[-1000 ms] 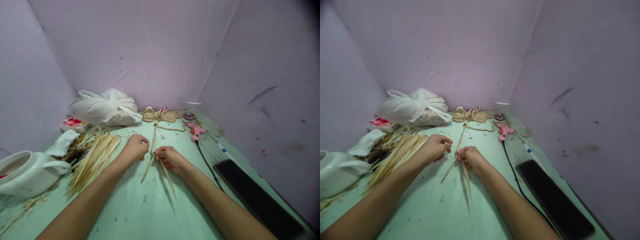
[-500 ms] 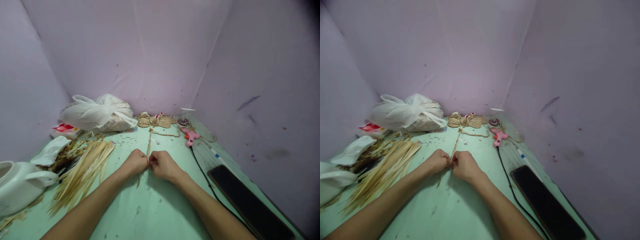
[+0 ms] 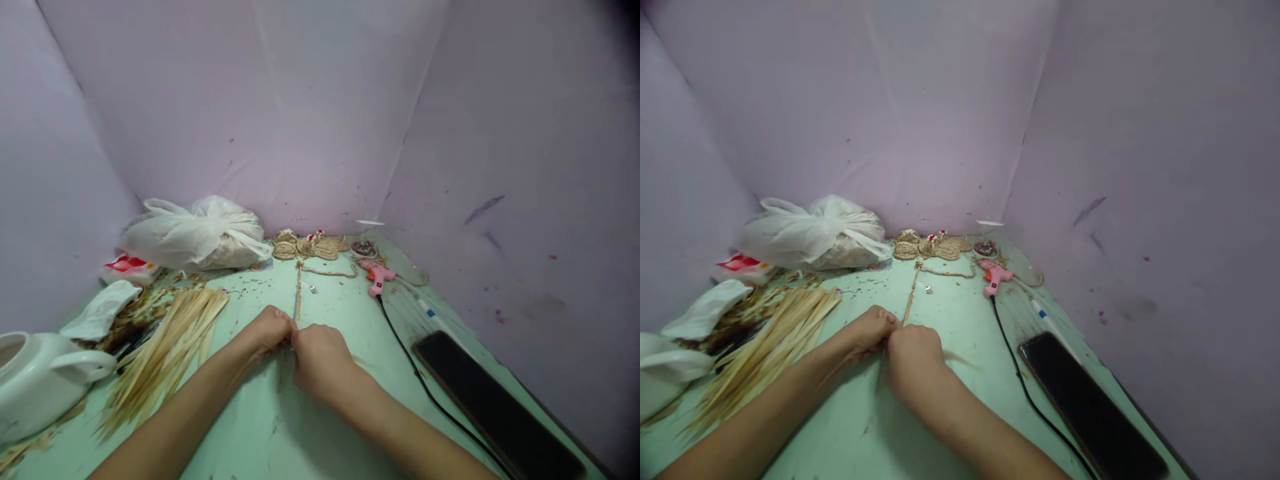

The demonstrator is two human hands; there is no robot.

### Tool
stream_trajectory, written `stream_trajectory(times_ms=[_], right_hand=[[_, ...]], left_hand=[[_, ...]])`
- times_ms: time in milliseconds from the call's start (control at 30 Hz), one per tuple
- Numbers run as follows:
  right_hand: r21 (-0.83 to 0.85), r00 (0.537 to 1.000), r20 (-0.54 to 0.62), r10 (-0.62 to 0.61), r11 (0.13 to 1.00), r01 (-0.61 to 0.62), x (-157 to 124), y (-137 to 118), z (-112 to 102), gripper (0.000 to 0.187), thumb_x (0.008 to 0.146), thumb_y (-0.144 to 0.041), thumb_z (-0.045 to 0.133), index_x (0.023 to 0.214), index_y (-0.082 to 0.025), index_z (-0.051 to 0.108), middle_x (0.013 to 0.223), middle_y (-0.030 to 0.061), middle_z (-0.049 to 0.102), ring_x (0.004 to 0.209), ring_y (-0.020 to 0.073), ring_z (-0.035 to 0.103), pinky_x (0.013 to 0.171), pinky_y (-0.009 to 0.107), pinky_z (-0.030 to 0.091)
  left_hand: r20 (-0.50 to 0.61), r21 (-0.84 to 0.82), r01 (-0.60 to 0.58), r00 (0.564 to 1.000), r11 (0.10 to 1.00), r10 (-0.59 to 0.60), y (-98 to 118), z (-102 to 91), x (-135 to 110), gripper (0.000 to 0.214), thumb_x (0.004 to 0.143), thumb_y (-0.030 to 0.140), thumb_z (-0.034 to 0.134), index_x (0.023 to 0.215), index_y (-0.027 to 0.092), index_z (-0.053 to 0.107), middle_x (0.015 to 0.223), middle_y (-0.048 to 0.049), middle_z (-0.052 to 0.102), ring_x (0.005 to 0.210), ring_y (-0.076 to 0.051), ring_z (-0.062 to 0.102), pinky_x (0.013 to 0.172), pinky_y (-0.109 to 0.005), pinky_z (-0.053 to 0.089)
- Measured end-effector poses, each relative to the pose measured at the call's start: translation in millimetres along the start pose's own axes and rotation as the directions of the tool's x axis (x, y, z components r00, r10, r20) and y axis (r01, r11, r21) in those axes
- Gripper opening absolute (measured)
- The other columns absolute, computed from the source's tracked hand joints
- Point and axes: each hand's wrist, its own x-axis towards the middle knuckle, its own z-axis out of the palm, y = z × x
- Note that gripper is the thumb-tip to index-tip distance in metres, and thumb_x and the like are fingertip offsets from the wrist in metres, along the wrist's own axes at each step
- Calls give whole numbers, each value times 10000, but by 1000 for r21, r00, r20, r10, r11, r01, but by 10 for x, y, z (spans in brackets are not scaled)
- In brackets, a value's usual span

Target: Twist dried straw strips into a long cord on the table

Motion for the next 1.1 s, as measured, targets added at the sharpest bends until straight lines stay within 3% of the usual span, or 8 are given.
stream_trajectory(times_ms=[167,233,367,533,733,867,1000,1100], right_hand=[[494,990,-114,88,869,-20,204,384,-18,175,662,-299,528,664,-171,648,581,26,595,571,133,515,503,220,321],[753,983,-84,164,657,-45,310,460,38,141,669,-227,490,603,-145,583,532,6,539,512,99,468,487,205,318],[947,985,171,31,270,-173,411,389,210,154,655,-149,437,502,-163,429,405,-50,365,386,63,348,420,193,283],[901,983,139,117,397,-175,447,339,363,96,600,-119,471,513,-155,489,371,-65,345,333,48,236,359,212,147],[883,991,62,119,457,-110,493,404,469,87,607,-172,502,531,-141,530,427,-43,442,396,52,317,398,199,211],[891,995,26,97,450,-68,494,402,518,101,614,-179,497,532,-133,536,452,-28,477,420,53,330,419,193,231],[883,995,16,103,466,-63,500,394,546,109,614,-185,498,520,-137,523,443,-26,463,418,56,324,418,198,223],[890,993,62,101,444,-100,498,378,528,125,624,-204,491,513,-146,495,429,-35,434,386,49,278,392,203,179]], left_hand=[[136,-14,-41,990,999,42,-33,-126,50,39,507,178,498,498,147,477,331,75,305,276,-32,180,308,-199,74],[152,-14,-46,987,999,48,-48,-155,57,52,515,195,511,520,149,487,343,78,315,281,-31,179,308,-196,75],[166,10,-83,983,996,81,-57,-164,58,111,520,196,500,464,163,410,337,81,286,289,-29,170,318,-198,84],[132,169,-116,987,979,94,-62,-144,75,51,514,171,464,468,148,468,327,66,301,299,-41,207,343,-206,130],[82,512,-150,989,846,126,-49,-218,23,119,508,183,465,468,122,559,346,30,387,338,-59,290,383,-210,214],[102,574,-128,991,809,85,64,-578,-61,179,541,223,485,584,125,629,496,-15,560,386,-77,387,411,-204,286],[-240,603,-36,944,797,224,112,-1135,-125,195,559,245,500,629,126,638,538,-25,575,447,-92,422,447,-208,313],[-344,642,27,903,766,256,64,-1425,-163,192,543,237,504,629,138,645,534,-22,567,490,-114,452,472,-221,321]])
